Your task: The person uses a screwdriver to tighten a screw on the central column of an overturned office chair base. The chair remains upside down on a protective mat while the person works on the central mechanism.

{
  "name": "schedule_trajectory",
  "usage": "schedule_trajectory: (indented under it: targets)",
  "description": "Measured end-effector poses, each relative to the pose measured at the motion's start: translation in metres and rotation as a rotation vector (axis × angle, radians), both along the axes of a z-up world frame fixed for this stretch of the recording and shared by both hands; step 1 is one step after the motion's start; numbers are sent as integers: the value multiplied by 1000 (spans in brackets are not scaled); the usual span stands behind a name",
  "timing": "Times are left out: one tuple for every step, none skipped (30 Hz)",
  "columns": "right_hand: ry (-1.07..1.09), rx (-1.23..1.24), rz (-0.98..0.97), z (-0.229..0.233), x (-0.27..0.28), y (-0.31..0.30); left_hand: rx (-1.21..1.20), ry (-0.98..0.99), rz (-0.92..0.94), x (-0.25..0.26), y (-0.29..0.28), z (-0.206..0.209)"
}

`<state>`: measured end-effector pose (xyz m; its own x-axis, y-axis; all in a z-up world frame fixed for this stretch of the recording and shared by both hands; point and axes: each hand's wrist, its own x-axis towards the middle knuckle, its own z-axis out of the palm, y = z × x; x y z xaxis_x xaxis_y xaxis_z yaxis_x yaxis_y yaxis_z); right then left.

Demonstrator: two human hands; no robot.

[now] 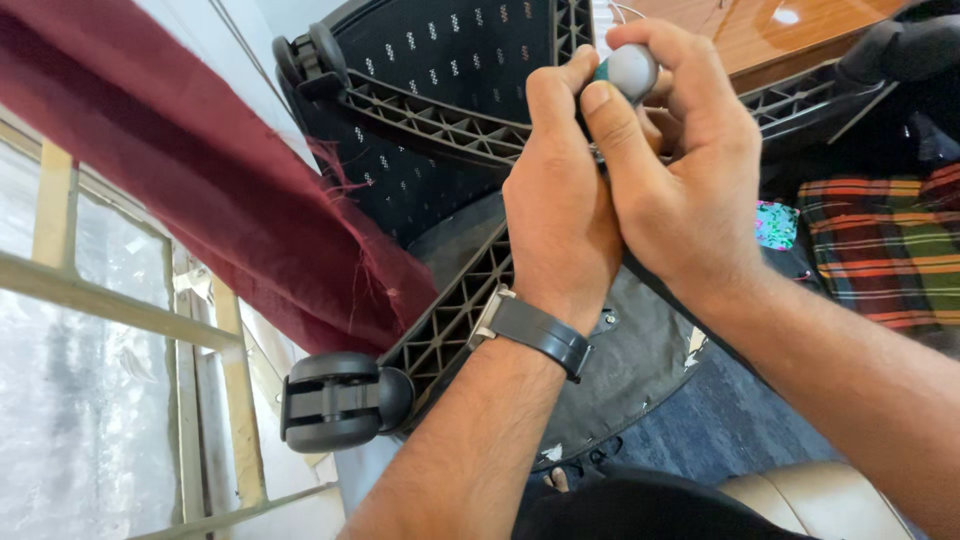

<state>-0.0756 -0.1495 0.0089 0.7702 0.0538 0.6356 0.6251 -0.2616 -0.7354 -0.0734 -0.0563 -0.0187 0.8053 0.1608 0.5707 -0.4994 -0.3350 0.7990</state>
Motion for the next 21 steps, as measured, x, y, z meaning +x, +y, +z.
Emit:
schedule_trajectory:
  targets:
    - [17, 13, -4, 0, 0, 0, -6, 3, -7, 0, 0, 1]
    - [34, 26, -7, 0, -1, -1, -11, 6, -14, 0, 0, 2]
    - [19, 40, 14, -1, 0, -2, -20, -6, -23, 1, -1, 2]
    - [4, 55, 36, -3, 0, -2, -29, -17, -32, 1, -2, 1]
    - [4, 68, 42, -4, 1, -5, -34, -34, -39, 2, -3, 2]
    - [5, 81, 48, -4, 1, -7, -42, -31, -47, 3, -5, 3]
    - [26, 90, 41, -6, 1, -7, -48, -27, -51, 3, -6, 3]
    - [48, 100, 35, -7, 1, -8, -54, -24, -56, 3, -7, 2]
    - [45, 95, 22, -7, 1, -9, -45, -13, -52, 3, -8, 3]
    - [41, 91, 9, -6, 0, -10, -37, -1, -49, 2, -9, 4]
    - [34, 87, 4, -5, -1, -9, -28, 6, -38, 1, -7, 4]
    - [4, 73, -4, -4, -3, -7, -219, 92, -111, 2, -6, 5]
    - [-25, 59, -16, -2, -4, -6, -411, 179, -189, 4, -7, 8]
    - [-54, 46, -28, 1, -5, -5, -603, 264, -267, 5, -8, 9]
    - [-48, 43, -31, 2, -7, -4, -536, 239, -232, 4, -8, 10]
    - [-42, 41, -34, 3, -9, -3, -469, 215, -197, 3, -8, 10]
    - [-35, 36, -40, 3, -10, -3, -406, 192, -165, 1, -7, 9]
    - [-13, 40, -50, 3, -11, -2, -264, 155, -97, -1, -5, 9]
    - [10, 39, -60, 3, -11, -2, -128, 119, -29, -4, -4, 8]
    - [34, 38, -70, 3, -12, -1, 7, 84, 40, -7, -3, 8]
    - [0, 41, -54, 4, -14, 0, 6, 84, 48, -9, -1, 10]
